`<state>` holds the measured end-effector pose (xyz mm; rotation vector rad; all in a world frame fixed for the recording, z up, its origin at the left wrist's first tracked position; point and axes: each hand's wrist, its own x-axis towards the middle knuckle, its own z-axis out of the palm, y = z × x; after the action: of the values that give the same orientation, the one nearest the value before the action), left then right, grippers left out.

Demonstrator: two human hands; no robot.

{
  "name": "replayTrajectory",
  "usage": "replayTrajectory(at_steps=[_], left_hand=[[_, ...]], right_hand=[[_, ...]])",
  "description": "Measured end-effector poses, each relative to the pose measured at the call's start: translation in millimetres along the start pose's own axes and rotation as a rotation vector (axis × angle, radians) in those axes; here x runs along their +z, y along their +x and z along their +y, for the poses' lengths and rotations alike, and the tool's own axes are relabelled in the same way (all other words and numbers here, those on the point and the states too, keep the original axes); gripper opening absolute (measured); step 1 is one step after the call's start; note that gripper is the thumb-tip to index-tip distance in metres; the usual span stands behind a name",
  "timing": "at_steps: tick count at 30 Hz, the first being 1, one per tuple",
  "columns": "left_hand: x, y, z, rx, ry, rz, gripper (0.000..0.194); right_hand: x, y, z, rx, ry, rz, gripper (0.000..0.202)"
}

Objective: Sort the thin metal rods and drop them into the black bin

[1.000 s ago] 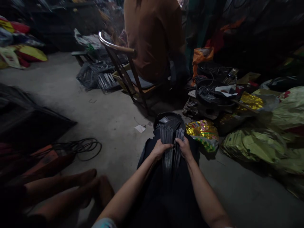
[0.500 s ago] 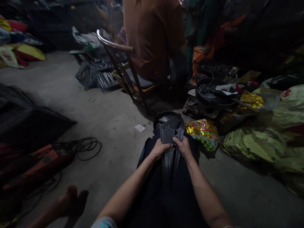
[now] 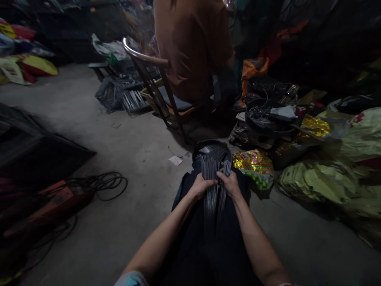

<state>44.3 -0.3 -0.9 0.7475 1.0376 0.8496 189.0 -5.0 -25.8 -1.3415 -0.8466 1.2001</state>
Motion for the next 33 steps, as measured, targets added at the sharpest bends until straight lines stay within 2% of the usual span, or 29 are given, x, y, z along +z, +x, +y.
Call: replayTrajectory(at_steps=[4, 9, 18, 23, 27, 29, 33], left_hand=[[-6.4, 1.7, -4.3, -0.012, -0.007, -0.011, 0.039], [-12.1, 3.3, -3.7, -0.059, -0.049, -0.071, 0.042], [-10.3, 6.2, -4.5, -0.037, -0.026, -0.035, 0.042], [-8.7, 4.3, -2.2, -0.027, -0.025, -0.037, 0.034], [-5.9, 2.2, -0.6, -0.02, 0.001, -0.015, 0.033], [-4.9, 2.0, -0.9, -0.004, 0.014, -0.002, 0.035], [-4.9, 3.2, -3.1, 0.002, 0.027, 0.016, 0.036]], right_hand=[[-1.5, -0.1, 3.1, 0.023, 0.072, 0.013, 0.027], [0.4, -0.8, 1.0, 0.021, 0.052, -0.041, 0.03], [1.3, -0.2, -1.5, 0.019, 0.037, -0.02, 0.027], [2.6, -2.6, -2.6, 0.147, 0.161, -0.022, 0.026], [3.8, -2.4, -2.0, 0.073, 0.09, -0.013, 0.034], [3.9, -1.8, -1.7, 0.084, 0.039, -0.014, 0.039], [2.3, -0.8, -1.9, 0.049, -0.007, -0.015, 0.033]])
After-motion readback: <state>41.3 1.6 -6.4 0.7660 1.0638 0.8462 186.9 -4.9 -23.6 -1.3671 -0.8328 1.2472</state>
